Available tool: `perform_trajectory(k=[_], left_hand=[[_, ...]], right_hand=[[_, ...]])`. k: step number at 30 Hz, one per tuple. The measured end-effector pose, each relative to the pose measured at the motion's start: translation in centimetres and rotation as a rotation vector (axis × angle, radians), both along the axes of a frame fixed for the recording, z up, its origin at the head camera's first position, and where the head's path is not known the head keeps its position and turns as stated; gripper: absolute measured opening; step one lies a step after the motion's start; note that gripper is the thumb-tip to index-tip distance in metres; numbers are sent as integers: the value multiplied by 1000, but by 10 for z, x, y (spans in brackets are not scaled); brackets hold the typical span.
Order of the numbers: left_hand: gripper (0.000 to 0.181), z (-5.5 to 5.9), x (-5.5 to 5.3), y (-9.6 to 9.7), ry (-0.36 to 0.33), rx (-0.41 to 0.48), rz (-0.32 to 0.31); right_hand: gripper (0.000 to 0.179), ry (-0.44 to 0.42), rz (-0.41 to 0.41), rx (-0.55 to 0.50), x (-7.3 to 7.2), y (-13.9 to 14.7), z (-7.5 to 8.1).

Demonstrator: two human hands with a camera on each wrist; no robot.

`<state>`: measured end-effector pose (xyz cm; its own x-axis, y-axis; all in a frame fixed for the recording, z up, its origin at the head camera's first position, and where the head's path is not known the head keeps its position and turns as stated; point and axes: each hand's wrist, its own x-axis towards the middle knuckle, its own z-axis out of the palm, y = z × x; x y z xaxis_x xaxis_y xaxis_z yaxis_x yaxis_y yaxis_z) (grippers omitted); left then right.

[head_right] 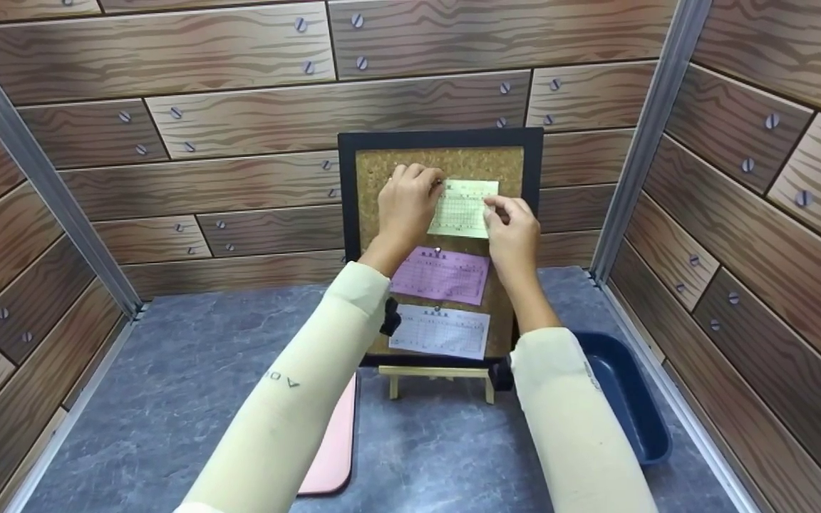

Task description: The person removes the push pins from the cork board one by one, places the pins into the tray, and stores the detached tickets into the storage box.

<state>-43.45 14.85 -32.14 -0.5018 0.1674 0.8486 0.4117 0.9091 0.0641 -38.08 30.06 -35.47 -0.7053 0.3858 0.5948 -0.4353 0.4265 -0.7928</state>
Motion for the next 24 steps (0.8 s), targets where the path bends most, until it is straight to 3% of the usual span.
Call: perform_trajectory(k=[7, 19, 24], left_hand=[[15, 0, 2, 0, -87, 20, -14], [16, 2, 3, 1, -104, 31, -2], [15, 3, 4, 0, -146, 41, -7]], right_hand=[[21, 2, -5, -10, 4, -3, 2], [21, -6, 8, -5, 2, -1, 1], [20, 23, 16, -3, 0, 1, -2]])
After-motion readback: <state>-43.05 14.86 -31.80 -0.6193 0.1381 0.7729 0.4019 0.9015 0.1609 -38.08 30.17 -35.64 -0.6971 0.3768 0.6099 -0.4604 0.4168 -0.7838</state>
